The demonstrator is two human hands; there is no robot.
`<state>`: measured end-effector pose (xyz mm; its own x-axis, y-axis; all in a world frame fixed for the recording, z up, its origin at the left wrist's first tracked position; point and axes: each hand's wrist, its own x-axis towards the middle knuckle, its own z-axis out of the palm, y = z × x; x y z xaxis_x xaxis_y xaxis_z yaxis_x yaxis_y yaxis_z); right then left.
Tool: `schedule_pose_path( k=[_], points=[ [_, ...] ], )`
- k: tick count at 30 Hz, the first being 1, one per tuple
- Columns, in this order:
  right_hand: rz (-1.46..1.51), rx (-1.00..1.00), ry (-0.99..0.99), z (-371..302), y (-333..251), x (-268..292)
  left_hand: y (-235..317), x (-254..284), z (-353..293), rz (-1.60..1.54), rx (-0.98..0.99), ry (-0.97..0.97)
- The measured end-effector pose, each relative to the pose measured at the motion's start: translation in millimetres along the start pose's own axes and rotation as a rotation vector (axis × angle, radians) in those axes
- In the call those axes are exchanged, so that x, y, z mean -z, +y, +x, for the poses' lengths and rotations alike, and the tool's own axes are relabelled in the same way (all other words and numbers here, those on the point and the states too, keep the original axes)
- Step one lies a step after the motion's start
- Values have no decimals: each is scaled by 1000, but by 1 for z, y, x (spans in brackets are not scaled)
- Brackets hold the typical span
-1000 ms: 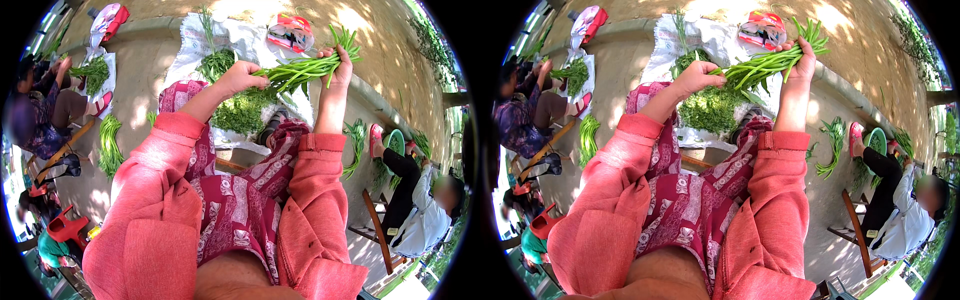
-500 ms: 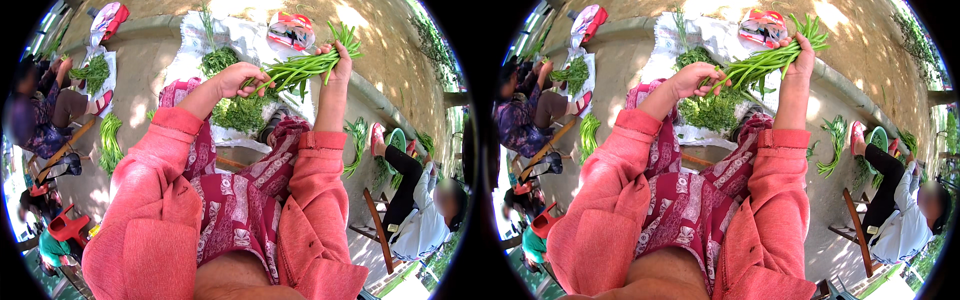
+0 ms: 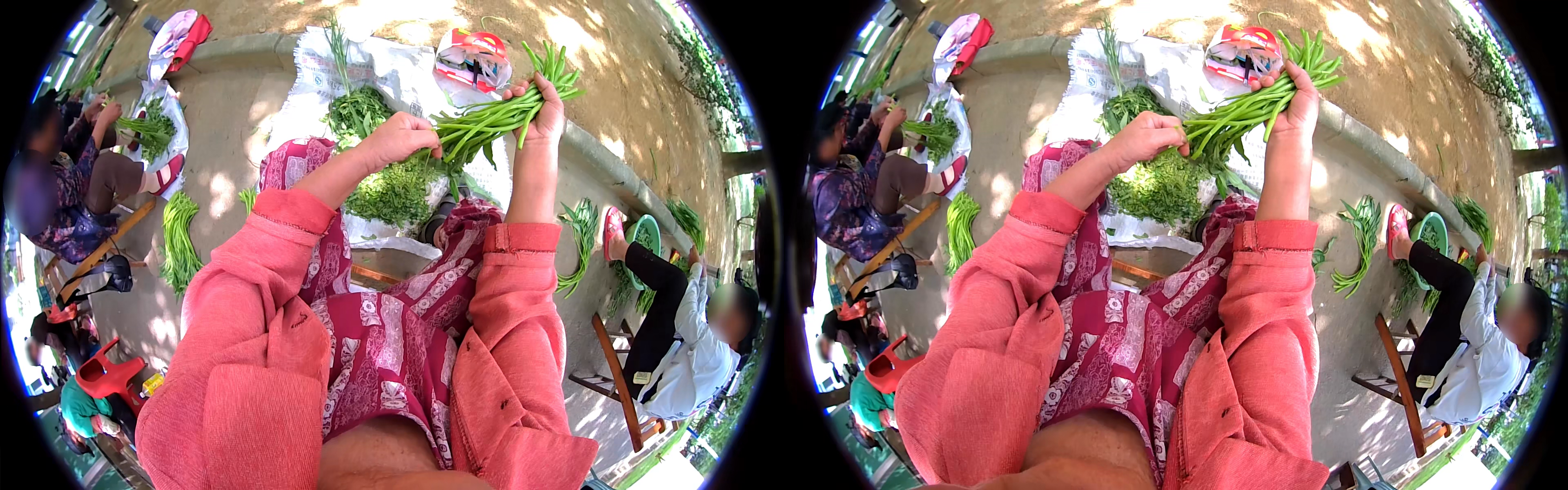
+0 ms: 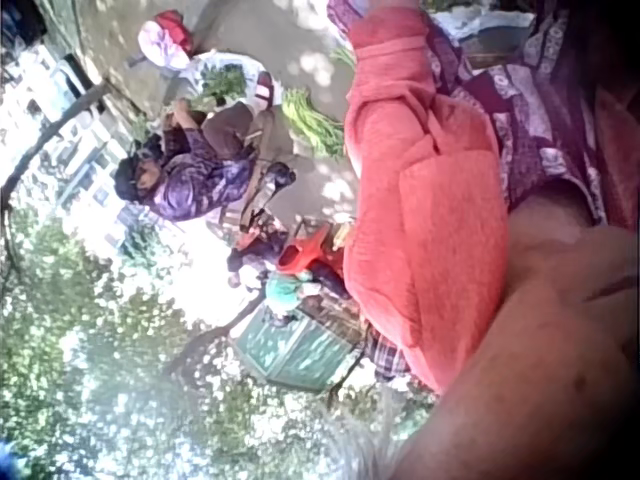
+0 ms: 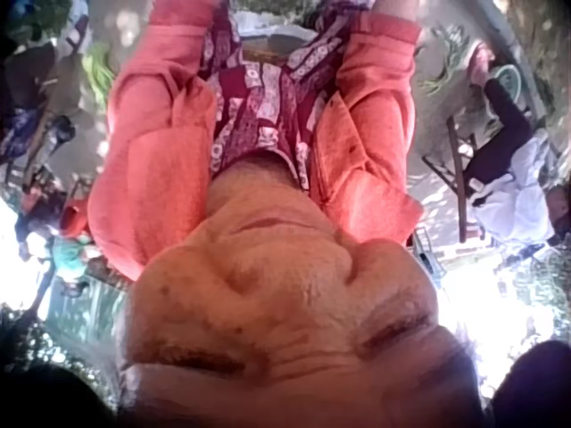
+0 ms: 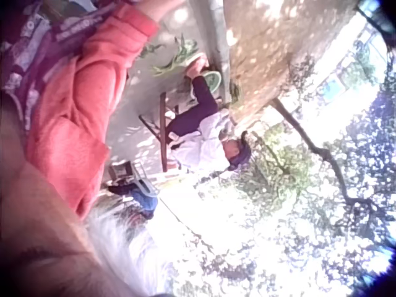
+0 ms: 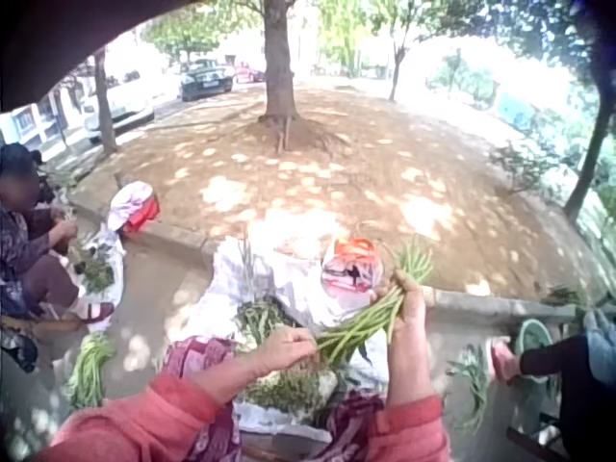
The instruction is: The person picks leaves from bundles of green vegetables and places the bundles into a red shopping bag.
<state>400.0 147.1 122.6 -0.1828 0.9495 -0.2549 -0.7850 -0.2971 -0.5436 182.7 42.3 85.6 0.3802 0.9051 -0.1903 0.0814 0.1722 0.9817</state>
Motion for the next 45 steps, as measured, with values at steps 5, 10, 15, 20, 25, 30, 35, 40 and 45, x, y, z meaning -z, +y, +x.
schedule_pose_path(
  k=[5, 10, 15, 20, 25, 30, 35, 40, 45],
  points=[
    [36, -8, -3, 4, 1, 2, -15, -4, 6, -2, -127, 193],
    [92, -15, 53, 2, 6, 5, -10, -4, 5, -577, 80, 270],
    [300, 102, 22, 8, -16, 27, -23, 17, 0, -894, 67, 461],
    [415, 103, -11, 9, -31, 45, -4, 20, -11, -615, -8, 379],
    [551, -18, -93, 5, -29, 39, -3, 15, -15, -186, -29, 299],
    [573, -63, -124, 4, -24, 35, -9, -14, -10, 249, -309, 385],
    [569, -117, -144, 1, -17, 25, -12, -21, -2, 442, -394, 579],
    [529, -107, -194, 2, -12, 23, -14, -16, 1, 603, -434, 586],
    [452, -88, -132, 2, -14, 25, -17, -9, 4, 630, -420, 491]
  ],
)
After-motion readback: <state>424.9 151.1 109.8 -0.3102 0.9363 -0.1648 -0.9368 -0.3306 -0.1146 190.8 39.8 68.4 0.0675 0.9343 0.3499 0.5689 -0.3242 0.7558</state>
